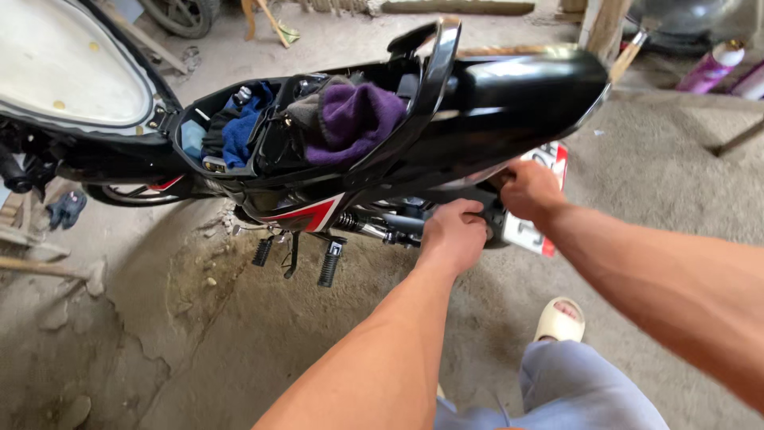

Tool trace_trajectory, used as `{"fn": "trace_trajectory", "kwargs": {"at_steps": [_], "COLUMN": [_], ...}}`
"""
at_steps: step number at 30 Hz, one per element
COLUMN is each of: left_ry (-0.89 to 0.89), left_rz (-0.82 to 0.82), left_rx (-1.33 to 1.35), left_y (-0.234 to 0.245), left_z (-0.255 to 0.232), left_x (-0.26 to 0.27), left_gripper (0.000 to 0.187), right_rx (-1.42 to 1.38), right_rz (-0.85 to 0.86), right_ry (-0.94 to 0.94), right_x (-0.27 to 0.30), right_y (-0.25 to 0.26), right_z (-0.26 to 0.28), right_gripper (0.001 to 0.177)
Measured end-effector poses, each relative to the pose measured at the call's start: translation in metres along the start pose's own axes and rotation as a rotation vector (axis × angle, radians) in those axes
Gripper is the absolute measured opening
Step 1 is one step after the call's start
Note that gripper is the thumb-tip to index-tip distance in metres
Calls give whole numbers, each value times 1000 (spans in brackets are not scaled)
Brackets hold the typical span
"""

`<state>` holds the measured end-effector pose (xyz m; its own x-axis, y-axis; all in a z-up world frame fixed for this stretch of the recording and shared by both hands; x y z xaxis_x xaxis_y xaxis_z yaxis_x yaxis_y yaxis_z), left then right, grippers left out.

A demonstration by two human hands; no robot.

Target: The person wipes a motorcycle with a cloth. They move around the bike, cleaning the rear, handlebars, front fork, and side panels.

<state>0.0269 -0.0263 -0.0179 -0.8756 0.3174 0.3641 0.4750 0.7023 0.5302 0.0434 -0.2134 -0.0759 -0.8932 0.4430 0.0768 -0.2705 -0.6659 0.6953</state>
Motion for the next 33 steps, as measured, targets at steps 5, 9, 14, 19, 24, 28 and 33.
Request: {"fn": "trace_trajectory", "kwargs": {"at_steps": [5,9,14,19,24,28,33], "left_ry": [62,98,170,356,216,141,216], "left_rz": [-190,-261,-385,-501,-431,-291,-77], "left_rx": [48,20,7,177,310,360,399], "left_y": [-15,-18,15,59,64,45,31], "left_z": [-1,6,-2,-7,-16,-24,-20], "left_x": [-25,-26,-17,8,11,18,34], "left_gripper": [44,41,29,20,21,22,23], "right_rx": [-222,-475,-1330,-1575,-1612,-1547,-1507], "right_rz": [-19,110,247,345,276,172,-3], "right_ry": [-139,-190,-561,-911,-1038,-842,-495], "right_x": [15,38,60,49,25,12,-1], "right_y": [1,11,-15,-36,-9,45,130], "right_z": [19,28,44,50,37,36,62], "right_gripper": [30,30,31,36,31,23,27]}}
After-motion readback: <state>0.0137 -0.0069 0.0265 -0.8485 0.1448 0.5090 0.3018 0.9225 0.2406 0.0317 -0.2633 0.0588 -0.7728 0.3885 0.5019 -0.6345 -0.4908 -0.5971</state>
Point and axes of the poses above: each hand's wrist, its own x-axis away from the middle knuckle, its own y-axis out of the back of the hand, z = x × y, the point moved 3 cm from there along -x, towards the middle knuckle, and after that the axes turned 8 degrees about -x, right-handed, at the moved point
